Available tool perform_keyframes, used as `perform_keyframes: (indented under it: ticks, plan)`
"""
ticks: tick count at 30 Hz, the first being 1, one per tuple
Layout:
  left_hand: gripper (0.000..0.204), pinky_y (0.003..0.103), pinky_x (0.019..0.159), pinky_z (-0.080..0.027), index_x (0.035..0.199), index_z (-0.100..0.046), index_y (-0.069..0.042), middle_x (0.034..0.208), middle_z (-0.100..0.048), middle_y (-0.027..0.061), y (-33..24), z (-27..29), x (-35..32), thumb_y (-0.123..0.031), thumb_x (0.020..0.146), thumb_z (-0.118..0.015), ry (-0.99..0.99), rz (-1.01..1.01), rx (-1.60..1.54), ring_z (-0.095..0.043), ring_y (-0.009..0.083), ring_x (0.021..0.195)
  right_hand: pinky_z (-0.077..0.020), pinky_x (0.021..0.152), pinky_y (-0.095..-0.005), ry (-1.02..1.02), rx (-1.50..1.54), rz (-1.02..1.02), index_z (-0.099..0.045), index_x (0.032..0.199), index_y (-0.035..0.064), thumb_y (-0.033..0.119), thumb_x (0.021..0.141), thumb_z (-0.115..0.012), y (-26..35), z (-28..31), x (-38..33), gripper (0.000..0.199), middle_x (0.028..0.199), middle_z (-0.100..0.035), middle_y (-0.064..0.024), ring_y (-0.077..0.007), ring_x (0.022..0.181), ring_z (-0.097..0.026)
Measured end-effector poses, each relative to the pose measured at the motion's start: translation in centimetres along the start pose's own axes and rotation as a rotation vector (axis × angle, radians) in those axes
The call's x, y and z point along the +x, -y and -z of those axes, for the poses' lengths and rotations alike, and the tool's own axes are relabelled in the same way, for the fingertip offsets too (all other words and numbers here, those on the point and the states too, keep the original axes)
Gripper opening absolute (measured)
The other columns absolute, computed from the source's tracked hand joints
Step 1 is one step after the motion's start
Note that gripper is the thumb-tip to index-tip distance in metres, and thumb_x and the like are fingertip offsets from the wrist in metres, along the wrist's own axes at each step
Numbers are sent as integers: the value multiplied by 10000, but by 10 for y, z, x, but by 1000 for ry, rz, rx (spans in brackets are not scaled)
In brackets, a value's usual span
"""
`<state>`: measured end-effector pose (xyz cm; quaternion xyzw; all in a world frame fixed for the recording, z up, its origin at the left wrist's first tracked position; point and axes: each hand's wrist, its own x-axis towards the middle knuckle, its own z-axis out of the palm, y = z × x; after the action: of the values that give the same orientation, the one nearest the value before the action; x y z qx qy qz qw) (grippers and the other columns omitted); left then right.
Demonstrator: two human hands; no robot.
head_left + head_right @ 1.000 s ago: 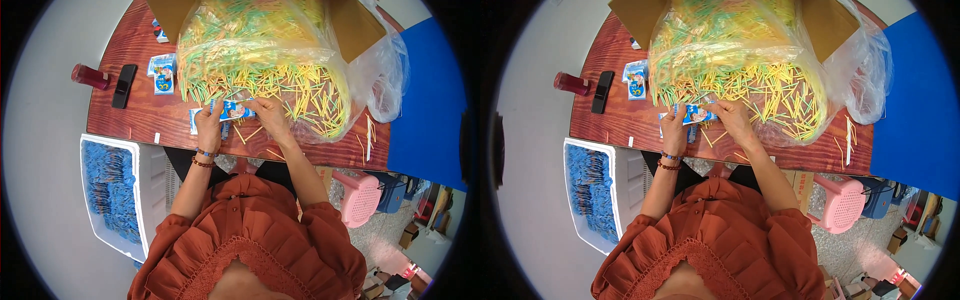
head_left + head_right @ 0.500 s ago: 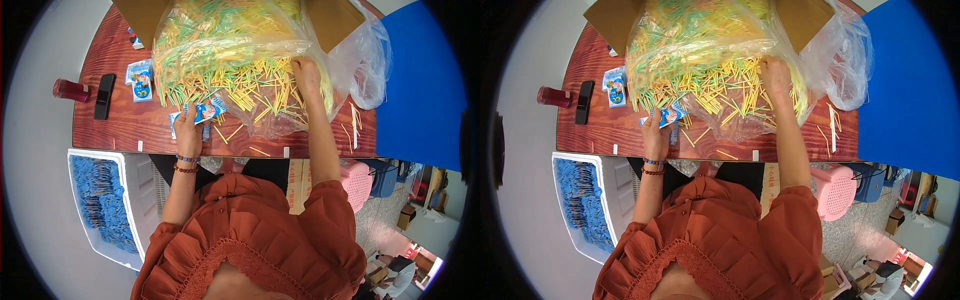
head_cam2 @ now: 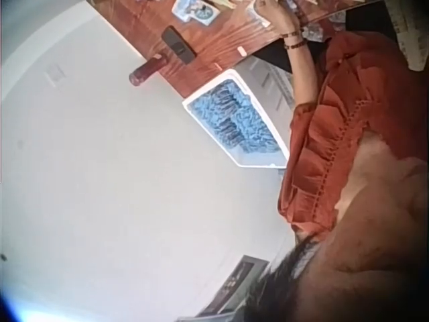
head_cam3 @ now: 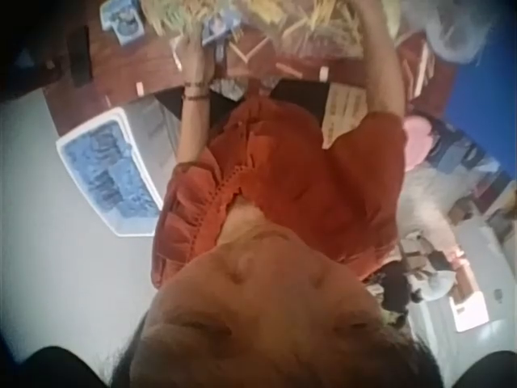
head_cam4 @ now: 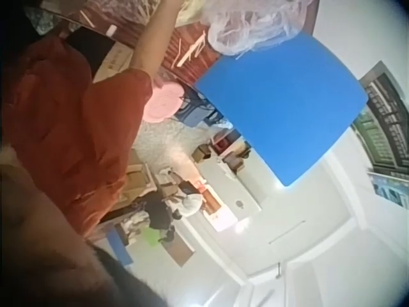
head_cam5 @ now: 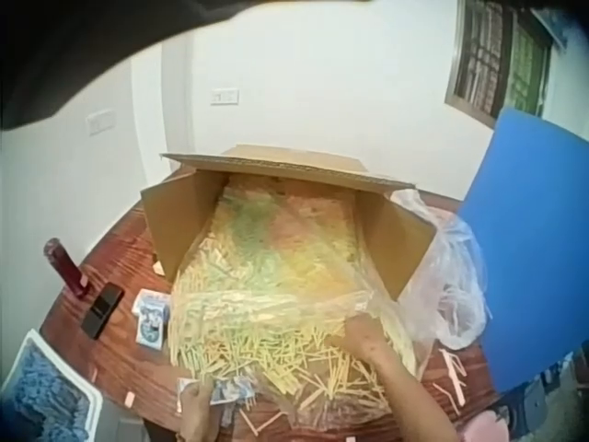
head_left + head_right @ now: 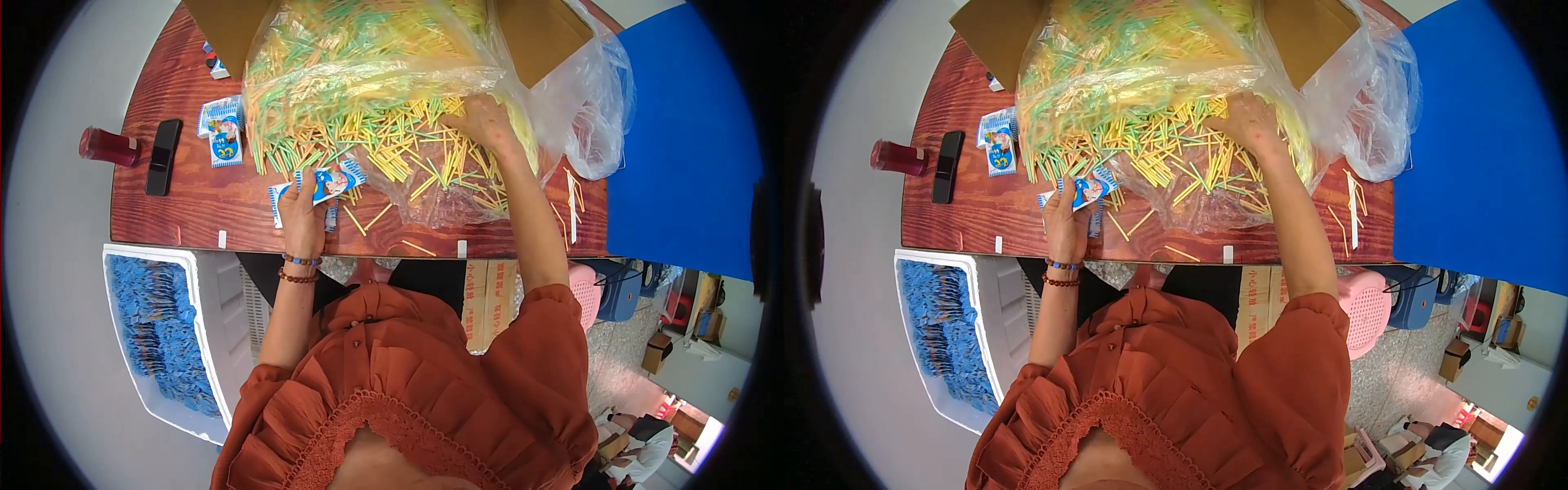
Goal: Sort and arrange small blue packets on a workstation table next to a box of shredded packing material.
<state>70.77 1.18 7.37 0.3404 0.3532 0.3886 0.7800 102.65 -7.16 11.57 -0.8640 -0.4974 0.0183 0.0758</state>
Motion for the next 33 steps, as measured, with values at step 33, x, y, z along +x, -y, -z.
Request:
perform_keyframes:
  ticks: [33]
  plan:
    - [177,250,599,-501,909,-650,-38,827,-666,10,1,-1,-2,-203,944,-596,31,53,-90,-616,81,701,-452,564,-258,248,1056,-210,-552,855,18,153,939,-497,-13,-9,-31,168,731,-583,-38,-101,626,-524]
